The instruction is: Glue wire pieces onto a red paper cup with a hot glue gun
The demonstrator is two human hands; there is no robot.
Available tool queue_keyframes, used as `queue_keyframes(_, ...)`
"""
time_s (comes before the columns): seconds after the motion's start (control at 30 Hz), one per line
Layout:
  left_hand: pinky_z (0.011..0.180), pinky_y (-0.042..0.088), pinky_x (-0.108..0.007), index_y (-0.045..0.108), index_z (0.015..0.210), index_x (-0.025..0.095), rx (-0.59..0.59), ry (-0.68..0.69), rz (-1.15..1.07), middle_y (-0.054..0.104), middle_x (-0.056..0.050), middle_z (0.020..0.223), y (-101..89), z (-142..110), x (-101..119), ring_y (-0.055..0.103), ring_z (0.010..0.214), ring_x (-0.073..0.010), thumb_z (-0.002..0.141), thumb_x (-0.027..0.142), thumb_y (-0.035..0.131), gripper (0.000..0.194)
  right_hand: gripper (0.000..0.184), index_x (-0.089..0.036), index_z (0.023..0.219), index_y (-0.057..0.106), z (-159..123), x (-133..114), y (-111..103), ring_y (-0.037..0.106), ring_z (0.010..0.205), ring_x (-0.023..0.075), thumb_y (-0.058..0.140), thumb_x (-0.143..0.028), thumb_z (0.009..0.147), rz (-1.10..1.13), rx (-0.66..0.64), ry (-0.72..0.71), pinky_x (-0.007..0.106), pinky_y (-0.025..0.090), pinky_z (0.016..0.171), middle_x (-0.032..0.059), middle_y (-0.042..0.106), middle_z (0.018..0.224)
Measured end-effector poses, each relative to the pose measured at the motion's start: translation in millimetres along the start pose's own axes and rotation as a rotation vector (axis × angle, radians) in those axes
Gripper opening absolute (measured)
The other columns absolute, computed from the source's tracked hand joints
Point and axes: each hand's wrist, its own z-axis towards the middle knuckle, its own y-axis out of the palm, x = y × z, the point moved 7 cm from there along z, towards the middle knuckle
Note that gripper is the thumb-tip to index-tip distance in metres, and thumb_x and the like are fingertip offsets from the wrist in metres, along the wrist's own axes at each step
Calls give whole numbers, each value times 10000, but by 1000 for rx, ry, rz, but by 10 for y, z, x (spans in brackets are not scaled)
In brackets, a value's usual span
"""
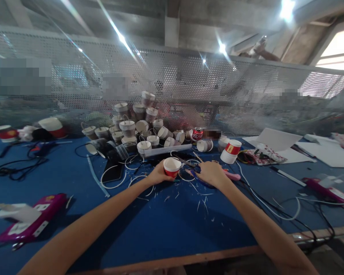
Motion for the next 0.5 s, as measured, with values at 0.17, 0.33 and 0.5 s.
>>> queue_keyframes(0.17, 940, 381, -437, 445, 1148, 133, -12, 1, -15, 609, -90, 1050, 11, -7, 43, 563, 974, -224, 428, 134, 796, 800, 537, -137, 910, 667, -15, -4, -15, 639, 853, 310, 351, -558, 805, -10, 8, 5, 379, 472, 693, 169, 682, 916)
queue_keyframes(0.33, 923, 392, -432, 440, 1153, 128, -25, 2, -43, 609, -90, 1032, 19, -12, 62, 562, 967, -230, 435, 145, 795, 800, 539, -148, 903, 665, -16, -16, -2, 638, 858, 309, 333, -563, 812, -11, -3, 7, 380, 464, 703, 159, 682, 922)
queue_keyframes(0.5, 944, 371, -458, 449, 1155, 144, -18, 17, -9, 612, -75, 1031, 12, -14, 59, 555, 977, -232, 440, 149, 793, 793, 522, -139, 921, 658, 0, -34, 15, 635, 849, 298, 352, -548, 813, -15, 12, -16, 366, 459, 696, 156, 681, 918)
